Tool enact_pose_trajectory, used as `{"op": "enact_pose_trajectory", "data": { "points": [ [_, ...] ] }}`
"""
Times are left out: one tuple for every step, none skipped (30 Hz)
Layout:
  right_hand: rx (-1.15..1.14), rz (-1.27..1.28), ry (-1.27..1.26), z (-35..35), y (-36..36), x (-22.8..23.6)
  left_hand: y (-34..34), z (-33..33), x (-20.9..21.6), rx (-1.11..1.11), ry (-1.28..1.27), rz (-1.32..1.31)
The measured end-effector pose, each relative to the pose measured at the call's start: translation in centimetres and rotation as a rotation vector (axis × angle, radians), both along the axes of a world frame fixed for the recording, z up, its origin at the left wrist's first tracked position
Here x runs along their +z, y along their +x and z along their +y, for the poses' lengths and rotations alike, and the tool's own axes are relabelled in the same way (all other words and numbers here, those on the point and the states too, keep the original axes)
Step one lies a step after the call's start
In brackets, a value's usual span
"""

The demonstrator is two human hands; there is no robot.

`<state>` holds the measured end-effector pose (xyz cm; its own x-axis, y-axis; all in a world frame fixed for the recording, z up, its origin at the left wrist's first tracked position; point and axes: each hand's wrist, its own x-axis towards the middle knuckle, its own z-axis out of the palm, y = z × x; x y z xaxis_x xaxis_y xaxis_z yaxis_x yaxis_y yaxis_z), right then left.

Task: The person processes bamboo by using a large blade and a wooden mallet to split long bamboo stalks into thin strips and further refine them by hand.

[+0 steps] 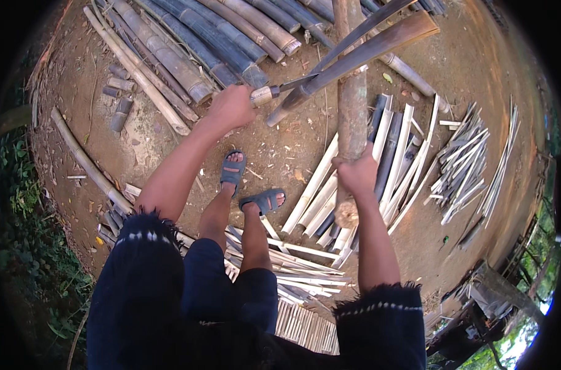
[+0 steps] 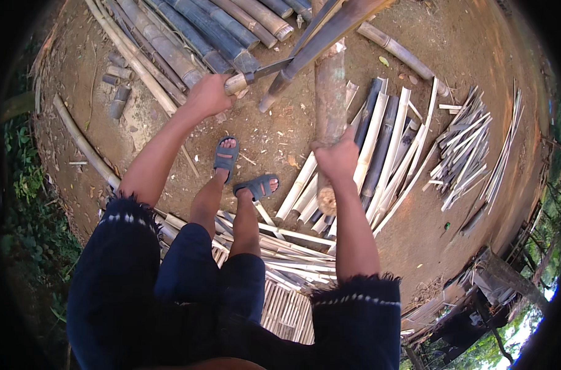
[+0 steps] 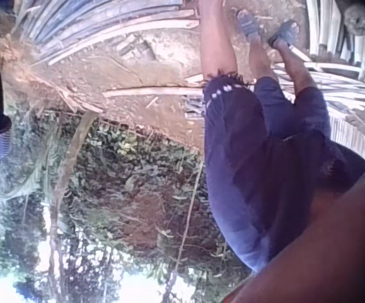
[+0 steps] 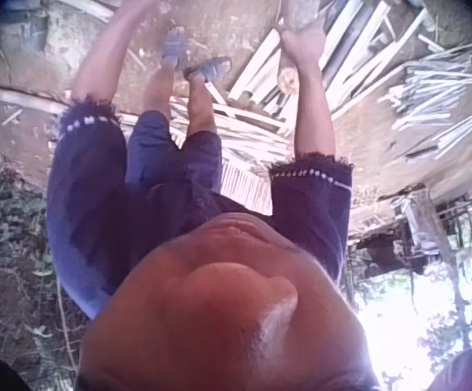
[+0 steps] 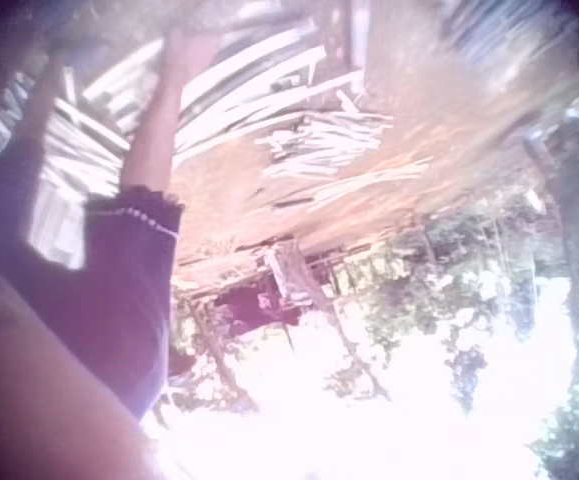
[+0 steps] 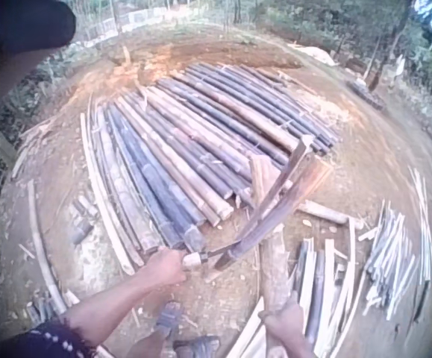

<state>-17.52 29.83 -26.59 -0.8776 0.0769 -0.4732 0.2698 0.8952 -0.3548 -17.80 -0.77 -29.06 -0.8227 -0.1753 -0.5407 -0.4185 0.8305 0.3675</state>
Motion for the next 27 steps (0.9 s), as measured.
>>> {"op": "enact_pose_trajectory", "data": {
  "points": [
    [0.033, -0.037, 0.020, 0.5, -1.5, -0.3, 0.1, 0.2, -1.4, 0.035, -0.004, 0.018],
    [0.041, 0.075, -0.014, 1.6, -1.3, -0.1, -0.1, -0.1, -2.5, 0.046, 0.004, 0.043],
    [0.037, 0.144, -0.067, 1.4, -2.1, 1.8, -0.3, -0.6, -3.2, 0.051, 0.007, 0.060],
    [0.034, 0.141, -0.123, 1.8, -2.7, 3.7, -0.3, -0.5, -4.0, 0.045, 0.031, 0.073],
    [-0.001, 0.214, -0.245, 2.7, -2.9, 5.0, -0.6, -0.5, -3.9, 0.051, 0.056, 0.056],
    [-0.079, 0.309, -0.362, 2.2, -3.0, 7.7, -0.8, -0.9, -4.0, 0.061, 0.063, 0.051],
    [-0.144, 0.408, -0.478, 1.6, -3.1, 10.5, -0.8, -1.2, -3.9, 0.068, 0.073, 0.043],
    [-0.219, 0.579, -0.476, 1.1, -3.3, 12.3, -0.6, -1.4, -3.9, 0.072, 0.080, 0.040],
    [-0.210, 0.758, -0.557, 1.0, -4.1, 13.0, -0.7, -1.6, -3.9, 0.066, 0.079, 0.036],
    [-0.292, 0.863, -0.622, 0.3, -4.6, 13.4, -0.7, -1.6, -4.2, 0.053, 0.076, 0.057],
    [-0.352, 0.954, -0.697, -1.1, -4.9, 12.8, -0.4, -1.6, -4.8, 0.042, 0.073, 0.078],
    [-0.420, 1.049, -0.769, -2.4, -5.1, 12.2, -0.5, -1.6, -5.0, 0.023, 0.069, 0.099],
    [-0.329, 0.980, -0.716, -2.8, -5.0, 10.2, -0.5, -1.5, -4.6, 0.021, 0.063, 0.087],
    [-0.198, 0.916, -0.596, -2.4, -4.1, 6.9, -0.8, -1.1, -4.0, 0.003, 0.068, 0.072],
    [-0.094, 0.765, -0.442, -1.6, -2.4, 2.3, -1.0, -0.6, -3.4, -0.021, 0.082, 0.059],
    [0.001, 0.461, -0.221, -0.7, -1.1, -1.8, -0.8, -0.7, -2.9, -0.098, 0.055, -0.033],
    [0.091, -0.022, 0.082, 0.9, -0.5, -4.2, -1.0, -0.6, -2.7, -0.184, 0.037, -0.117],
    [0.173, -0.333, 0.223, 2.7, -0.6, -6.1, -0.8, -0.7, -2.4, -0.269, 0.017, -0.201],
    [0.277, -0.457, 0.298, 3.0, -1.1, -7.1, 2.1, -1.2, -6.8, -0.304, -0.047, -0.139],
    [0.445, -0.412, 0.371, 3.1, -0.6, -7.4, 3.6, -2.2, -12.2, -0.321, -0.129, -0.068],
    [0.512, -0.139, 0.298, 5.2, 0.9, -8.4, 2.8, -2.4, -13.5, -0.293, -0.114, -0.056],
    [0.546, 0.097, 0.220, 6.5, 3.9, -9.2, 4.3, -2.2, -14.1, -0.295, -0.086, -0.073],
    [0.367, -0.097, 0.278, 6.3, 4.9, -7.4, 6.3, -0.6, -13.7, -0.271, -0.018, -0.088],
    [0.170, -0.290, 0.327, 5.6, 6.5, -6.6, 7.1, 0.6, -13.9, -0.227, 0.015, -0.114],
    [0.089, -0.210, 0.350, 5.8, 8.9, -6.9, 6.5, 1.9, -14.1, -0.169, 0.043, -0.128],
    [0.031, -0.167, 0.334, 6.0, 10.6, -7.2, 5.1, 2.3, -14.5, -0.111, 0.058, -0.123],
    [-0.074, -0.159, 0.223, 7.9, 12.4, -8.1, 4.5, 2.3, -14.8, -0.084, 0.069, -0.116]
  ]
}}
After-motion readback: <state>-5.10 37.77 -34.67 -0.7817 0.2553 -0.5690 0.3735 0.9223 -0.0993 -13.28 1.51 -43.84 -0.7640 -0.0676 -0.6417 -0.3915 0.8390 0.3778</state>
